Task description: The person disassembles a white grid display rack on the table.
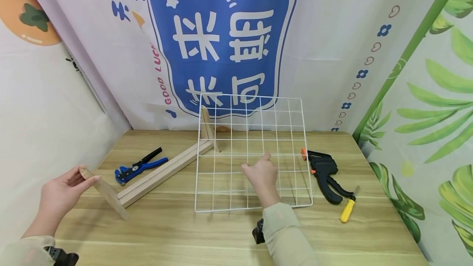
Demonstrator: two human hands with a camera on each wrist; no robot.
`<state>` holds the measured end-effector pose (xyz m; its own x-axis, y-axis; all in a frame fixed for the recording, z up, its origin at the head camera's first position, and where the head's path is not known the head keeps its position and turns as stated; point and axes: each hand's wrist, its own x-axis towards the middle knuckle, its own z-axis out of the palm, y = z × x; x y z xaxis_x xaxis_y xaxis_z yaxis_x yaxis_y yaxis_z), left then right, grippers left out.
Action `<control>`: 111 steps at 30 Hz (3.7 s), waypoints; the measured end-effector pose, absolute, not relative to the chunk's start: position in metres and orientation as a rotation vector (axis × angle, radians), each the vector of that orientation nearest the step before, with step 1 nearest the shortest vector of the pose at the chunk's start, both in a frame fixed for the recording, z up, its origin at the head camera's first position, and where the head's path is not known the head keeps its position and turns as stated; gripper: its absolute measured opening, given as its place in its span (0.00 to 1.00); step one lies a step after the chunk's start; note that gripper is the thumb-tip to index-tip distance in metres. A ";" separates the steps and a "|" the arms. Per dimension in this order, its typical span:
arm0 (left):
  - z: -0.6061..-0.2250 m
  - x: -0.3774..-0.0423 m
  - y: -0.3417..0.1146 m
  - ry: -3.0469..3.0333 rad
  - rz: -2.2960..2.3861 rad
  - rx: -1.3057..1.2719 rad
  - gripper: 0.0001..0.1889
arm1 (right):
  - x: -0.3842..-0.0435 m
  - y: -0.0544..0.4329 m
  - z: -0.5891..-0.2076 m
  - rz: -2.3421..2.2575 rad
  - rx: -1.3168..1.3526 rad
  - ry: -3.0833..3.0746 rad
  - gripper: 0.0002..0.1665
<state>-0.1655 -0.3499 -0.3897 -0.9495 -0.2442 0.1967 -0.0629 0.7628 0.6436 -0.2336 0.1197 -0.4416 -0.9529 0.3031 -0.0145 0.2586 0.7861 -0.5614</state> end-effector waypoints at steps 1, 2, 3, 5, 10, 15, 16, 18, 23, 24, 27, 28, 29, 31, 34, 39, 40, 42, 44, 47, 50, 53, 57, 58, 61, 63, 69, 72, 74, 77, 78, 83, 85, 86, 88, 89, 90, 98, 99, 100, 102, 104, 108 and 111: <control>-0.389 -0.166 -0.350 -2.686 -0.965 0.240 0.40 | -0.234 0.119 -0.442 0.906 -0.457 -2.900 0.59; -0.389 -0.165 -0.351 -2.687 -0.961 0.246 0.40 | -0.235 0.119 -0.444 0.911 -0.456 -2.899 0.59; -0.389 -0.165 -0.351 -2.686 -0.960 0.252 0.40 | -0.235 0.118 -0.445 0.914 -0.455 -2.903 0.59; -0.390 -0.165 -0.352 -2.694 -0.960 0.275 0.41 | -0.236 0.118 -0.446 0.890 -0.448 -2.903 0.58; -0.391 -0.165 -0.352 -2.692 -0.967 0.330 0.42 | -0.239 0.118 -0.449 0.795 -0.423 -2.923 0.56; -0.392 -0.166 -0.352 -2.688 -0.970 0.351 0.43 | -0.241 0.118 -0.452 0.802 -0.428 -2.964 0.57; -0.392 -0.166 -0.353 -2.689 -0.965 0.349 0.43 | -0.242 0.118 -0.453 0.811 -0.431 -2.975 0.57; -0.392 -0.166 -0.353 -2.699 -0.950 0.343 0.43 | -0.243 0.117 -0.455 0.820 -0.435 -2.998 0.58; -0.391 -0.165 -0.353 -2.708 -0.919 0.325 0.43 | -0.246 0.114 -0.464 0.731 -0.387 -3.036 0.59; -0.391 -0.164 -0.353 -2.708 -0.916 0.327 0.43 | -0.246 0.114 -0.466 0.695 -0.367 -3.044 0.58; -0.391 -0.164 -0.353 -2.696 -0.921 0.333 0.42 | -0.246 0.112 -0.471 0.606 -0.308 -3.059 0.57; -0.392 -0.163 -0.354 -2.693 -0.920 0.332 0.42 | -0.246 0.111 -0.473 0.610 -0.302 -3.059 0.57; -0.392 -0.163 -0.354 -2.692 -0.920 0.331 0.42 | -0.245 0.111 -0.474 0.611 -0.306 -3.059 0.57; -0.392 -0.163 -0.354 -2.684 -0.924 0.323 0.41 | -0.244 0.110 -0.477 0.634 -0.331 -3.054 0.59; -0.393 -0.163 -0.353 -2.682 -0.903 0.324 0.41 | -0.243 0.110 -0.481 0.669 -0.374 -3.036 0.59; -0.394 -0.165 -0.352 -2.677 -0.876 0.327 0.40 | -0.242 0.113 -0.488 0.648 -0.380 -3.033 0.53; -0.394 -0.165 -0.352 -2.672 -0.880 0.321 0.39 | -0.242 0.113 -0.489 0.628 -0.377 -3.037 0.51; -0.394 -0.165 -0.351 -2.664 -0.895 0.307 0.39 | -0.242 0.114 -0.490 0.597 -0.374 -3.044 0.49; -0.394 -0.164 -0.351 -2.661 -0.910 0.302 0.39 | -0.242 0.114 -0.492 0.559 -0.363 -3.038 0.45; -0.394 -0.164 -0.351 -2.664 -0.924 0.315 0.39 | -0.242 0.114 -0.494 0.552 -0.349 -3.022 0.44; -0.394 -0.163 -0.351 -2.661 -0.934 0.329 0.39 | -0.241 0.114 -0.497 0.535 -0.330 -3.022 0.47; -0.395 -0.163 -0.350 -2.658 -0.912 0.323 0.39 | -0.240 0.115 -0.499 0.501 -0.318 -3.044 0.52; -0.394 -0.164 -0.350 -2.671 -0.899 0.338 0.41 | -0.239 0.116 -0.504 0.530 -0.316 -3.046 0.52; -0.394 -0.164 -0.350 -2.671 -0.907 0.345 0.41 | -0.239 0.116 -0.505 0.549 -0.320 -3.042 0.52; -0.394 -0.163 -0.349 -2.667 -0.932 0.361 0.41 | -0.239 0.117 -0.507 0.566 -0.320 -3.038 0.51; -0.394 -0.163 -0.349 -2.649 -0.936 0.348 0.40 | -0.240 0.117 -0.507 0.565 -0.315 -3.041 0.51; -0.394 -0.164 -0.347 -2.620 -0.948 0.328 0.38 | -0.240 0.116 -0.507 0.574 -0.284 -3.032 0.49; -0.394 -0.164 -0.347 -2.621 -0.964 0.345 0.39 | -0.240 0.116 -0.508 0.575 -0.284 -3.031 0.49; -0.394 -0.164 -0.347 -2.623 -0.963 0.354 0.39 | -0.241 0.116 -0.508 0.564 -0.283 -3.032 0.49; -0.395 -0.164 -0.348 -2.623 -0.963 0.357 0.39 | -0.241 0.116 -0.509 0.535 -0.274 -3.039 0.49; -0.395 -0.164 -0.348 -2.621 -0.964 0.355 0.39 | -0.242 0.116 -0.509 0.523 -0.273 -3.044 0.49; -0.396 -0.165 -0.349 -2.616 -0.978 0.352 0.38 | -0.242 0.116 -0.510 0.476 -0.266 -3.062 0.48; -0.396 -0.165 -0.349 -2.619 -0.978 0.351 0.39 | -0.241 0.116 -0.510 0.461 -0.264 -3.073 0.48; -0.396 -0.165 -0.349 -2.620 -0.971 0.352 0.39 | -0.240 0.116 -0.510 0.447 -0.255 -3.082 0.48; -0.396 -0.165 -0.348 -2.623 -0.961 0.349 0.39 | -0.239 0.115 -0.511 0.443 -0.241 -3.089 0.48; -0.397 -0.164 -0.348 -2.624 -0.954 0.346 0.40 | -0.239 0.115 -0.511 0.444 -0.236 -3.093 0.48; -0.397 -0.164 -0.348 -2.625 -0.947 0.342 0.40 | -0.238 0.115 -0.512 0.438 -0.229 -3.092 0.48; -0.396 -0.165 -0.348 -2.618 -0.888 0.295 0.39 | -0.235 0.117 -0.519 0.313 -0.130 -3.045 0.46; -0.397 -0.165 -0.348 -2.620 -0.894 0.298 0.39 | -0.235 0.118 -0.520 0.313 -0.126 -3.044 0.46; -0.396 -0.165 -0.348 -2.621 -0.901 0.304 0.39 | -0.236 0.119 -0.521 0.318 -0.125 -3.047 0.47; -0.396 -0.165 -0.348 -2.626 -0.917 0.318 0.40 | -0.237 0.120 -0.521 0.311 -0.126 -3.059 0.47; -0.396 -0.165 -0.348 -2.629 -0.916 0.323 0.40 | -0.238 0.120 -0.521 0.306 -0.129 -3.069 0.47; -0.397 -0.164 -0.349 -2.625 -0.903 0.308 0.39 | -0.238 0.122 -0.521 0.293 -0.133 -3.072 0.47; -0.397 -0.164 -0.349 -2.625 -0.910 0.305 0.39 | -0.237 0.122 -0.522 0.295 -0.133 -3.064 0.47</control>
<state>-0.1643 -0.3487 -0.3974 -0.9173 -0.3099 0.2502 -0.0885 0.7710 0.6306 -0.2374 0.1219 -0.5216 -0.9945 0.0912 0.0515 0.0797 0.9780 -0.1930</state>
